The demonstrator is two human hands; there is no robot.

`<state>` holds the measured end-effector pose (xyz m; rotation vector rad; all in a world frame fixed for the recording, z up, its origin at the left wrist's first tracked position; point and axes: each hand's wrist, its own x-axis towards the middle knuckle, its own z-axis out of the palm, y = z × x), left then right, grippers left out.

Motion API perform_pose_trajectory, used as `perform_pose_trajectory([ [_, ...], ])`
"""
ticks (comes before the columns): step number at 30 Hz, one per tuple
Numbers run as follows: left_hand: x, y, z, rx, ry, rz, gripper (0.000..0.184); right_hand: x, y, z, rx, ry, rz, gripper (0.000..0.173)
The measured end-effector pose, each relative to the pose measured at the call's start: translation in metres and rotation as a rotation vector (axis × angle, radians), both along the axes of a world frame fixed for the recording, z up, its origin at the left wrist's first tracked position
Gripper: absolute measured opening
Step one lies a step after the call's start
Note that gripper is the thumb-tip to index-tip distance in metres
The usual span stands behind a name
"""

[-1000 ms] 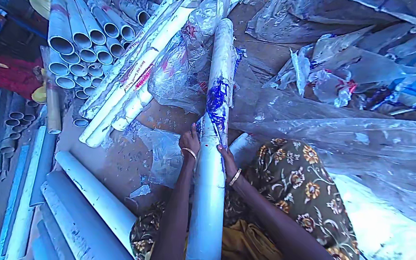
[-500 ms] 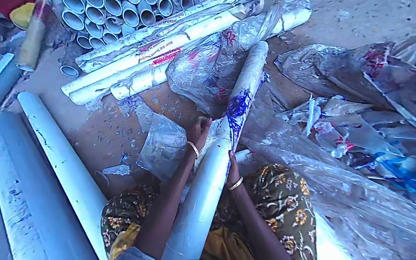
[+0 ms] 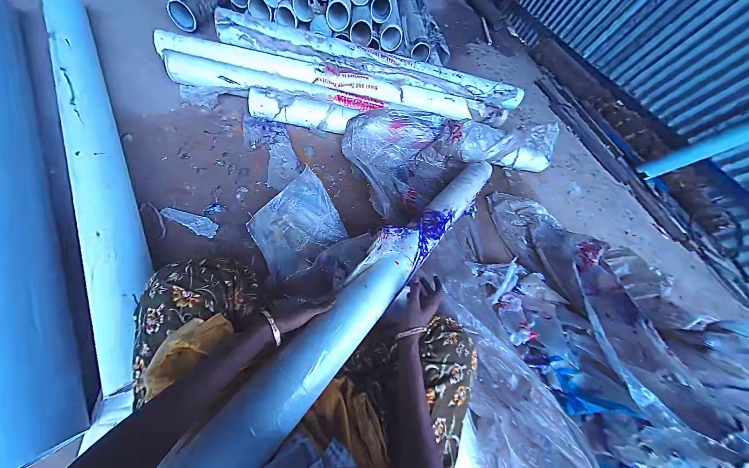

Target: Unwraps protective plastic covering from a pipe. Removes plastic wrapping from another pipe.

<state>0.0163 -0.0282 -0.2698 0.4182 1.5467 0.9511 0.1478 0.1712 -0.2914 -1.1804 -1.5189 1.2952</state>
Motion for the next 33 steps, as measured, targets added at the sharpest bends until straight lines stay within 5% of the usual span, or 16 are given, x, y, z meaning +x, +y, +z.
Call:
perform_pose_trajectory([
  [2,0.009,0.002,-0.016,0.083,-0.244,0.102,0.046,0.007,0.011,0.019,0.414,-0.049,0.053,0.044],
  [4,0.005,0.004,-0.017,0.066,-0.339,0.113,0.048,-0.007,0.017,0.045,0.578,-0.089,0.242,0.027],
  [8,0.0,0.007,-0.009,0.038,-0.211,-0.098,0.057,-0.062,0.021,0.085,0.609,-0.406,0.588,0.024],
  [12,0.007,0.019,0.018,-0.148,0.133,-0.281,0.085,-0.115,0.013,0.131,0.476,-1.316,0.608,0.054],
  [14,0.01,0.019,0.046,-0.241,0.255,-0.41,0.092,-0.116,0.018,0.133,0.375,-1.518,0.647,0.062],
  [16,0.009,0.019,0.061,-0.254,0.324,-0.459,0.091,-0.104,0.027,0.133,0.293,-1.491,0.746,0.066],
  [19,0.011,0.02,0.068,-0.23,0.36,-0.487,0.085,-0.074,0.033,0.128,0.245,-1.117,0.852,0.051],
  [23,0.013,0.021,0.065,-0.233,0.362,-0.485,0.086,-0.074,-0.006,0.115,0.488,-1.15,0.693,0.088],
  [25,0.011,0.02,0.053,-0.211,0.343,-0.477,0.091,-0.081,-0.022,0.112,0.566,-1.175,0.64,0.092],
  [29,-0.006,0.008,0.0,-0.048,0.072,-0.234,0.087,-0.073,-0.004,0.114,0.587,-0.954,0.613,0.075],
  [33,0.002,-0.002,-0.022,0.108,-0.259,-0.068,0.07,-0.062,0.021,0.118,0.489,-1.092,0.577,0.071],
])
